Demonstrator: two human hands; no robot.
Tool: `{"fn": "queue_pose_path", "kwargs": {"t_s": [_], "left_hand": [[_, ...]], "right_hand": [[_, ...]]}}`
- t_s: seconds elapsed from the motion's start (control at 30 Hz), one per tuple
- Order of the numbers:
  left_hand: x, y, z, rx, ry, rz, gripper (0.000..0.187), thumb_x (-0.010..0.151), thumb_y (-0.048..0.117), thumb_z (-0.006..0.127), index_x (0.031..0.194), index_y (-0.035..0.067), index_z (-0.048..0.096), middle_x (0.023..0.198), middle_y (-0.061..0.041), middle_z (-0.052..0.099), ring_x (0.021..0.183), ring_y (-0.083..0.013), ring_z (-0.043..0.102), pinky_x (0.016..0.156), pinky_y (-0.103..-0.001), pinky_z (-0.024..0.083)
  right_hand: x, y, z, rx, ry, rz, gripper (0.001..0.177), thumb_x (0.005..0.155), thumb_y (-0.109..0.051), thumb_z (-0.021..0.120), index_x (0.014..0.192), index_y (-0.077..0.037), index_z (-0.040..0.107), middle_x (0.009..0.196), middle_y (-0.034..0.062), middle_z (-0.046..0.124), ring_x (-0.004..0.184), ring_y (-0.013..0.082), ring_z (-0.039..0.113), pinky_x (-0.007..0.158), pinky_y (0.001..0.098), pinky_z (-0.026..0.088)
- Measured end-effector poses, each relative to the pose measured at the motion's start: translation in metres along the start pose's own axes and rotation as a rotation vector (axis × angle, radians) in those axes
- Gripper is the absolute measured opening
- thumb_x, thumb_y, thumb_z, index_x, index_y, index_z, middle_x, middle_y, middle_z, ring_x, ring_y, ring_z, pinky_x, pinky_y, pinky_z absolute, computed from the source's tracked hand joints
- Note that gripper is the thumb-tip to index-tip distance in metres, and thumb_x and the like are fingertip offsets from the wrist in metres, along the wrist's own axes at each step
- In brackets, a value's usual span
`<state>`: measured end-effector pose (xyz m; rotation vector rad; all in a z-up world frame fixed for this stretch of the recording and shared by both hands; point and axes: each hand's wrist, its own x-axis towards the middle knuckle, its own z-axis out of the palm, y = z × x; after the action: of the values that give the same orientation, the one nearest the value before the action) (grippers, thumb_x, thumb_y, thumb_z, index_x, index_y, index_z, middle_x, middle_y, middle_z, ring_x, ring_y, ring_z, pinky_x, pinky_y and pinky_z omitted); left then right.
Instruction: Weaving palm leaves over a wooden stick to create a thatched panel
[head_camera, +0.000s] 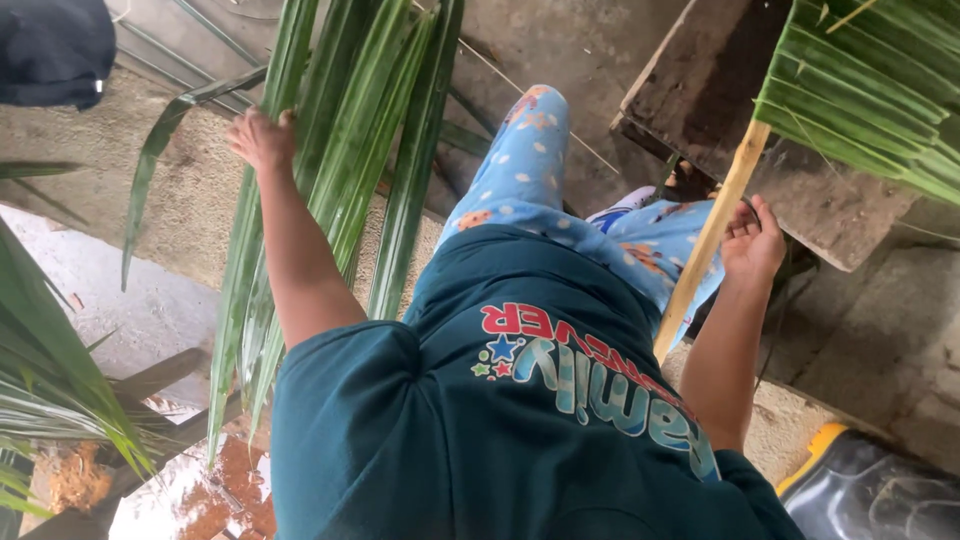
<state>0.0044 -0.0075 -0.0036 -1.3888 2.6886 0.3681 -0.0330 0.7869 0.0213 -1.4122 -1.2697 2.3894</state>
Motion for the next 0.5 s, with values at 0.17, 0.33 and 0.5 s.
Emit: {"fn": "queue_pose_path", "kwargs": {"t_s": [0.17,0.33,0.5], "left_hand": [[0.015,-0.012,0.002,-0.053,0.115,-0.048,0.047,0.083,0.039,0.091,0.110,0.010,0.066,0.113,-0.011,0.060,0.105,-0.0295,0.053,0.094,-0.046,0.047],[0.007,-0.021,-0.012,-0.226,0.731,0.690,0.074,0.081,-0.018,0.067,0.134,0.023,0.034,0.083,-0.004,0.072,0.067,-0.0222,0.036,0.078,-0.036,0.049],[0.004,-0.025,-0.013,-0.371,0.266,0.319,0.059,0.097,-0.002,0.069,0.148,0.017,0.045,0.115,-0.017,0.067,0.103,-0.0318,0.066,0.091,-0.058,0.055]], "right_hand": [[-0.056,-0.018,0.004,-0.336,0.015,-0.167,0.028,0.089,-0.031,0.068,0.109,-0.013,0.076,0.090,0.0031,0.073,0.071,0.0149,0.065,0.067,0.0312,0.052],[-0.099,-0.022,0.011,-0.440,0.035,-0.376,0.012,0.093,-0.018,0.072,0.095,-0.008,0.077,0.076,0.0068,0.069,0.049,0.0122,0.052,0.047,0.0276,0.046],[-0.115,-0.017,0.026,-0.550,0.050,-0.493,0.016,0.097,-0.005,0.063,0.099,-0.010,0.078,0.078,0.0037,0.072,0.044,0.0071,0.053,0.039,0.0217,0.046]]}}
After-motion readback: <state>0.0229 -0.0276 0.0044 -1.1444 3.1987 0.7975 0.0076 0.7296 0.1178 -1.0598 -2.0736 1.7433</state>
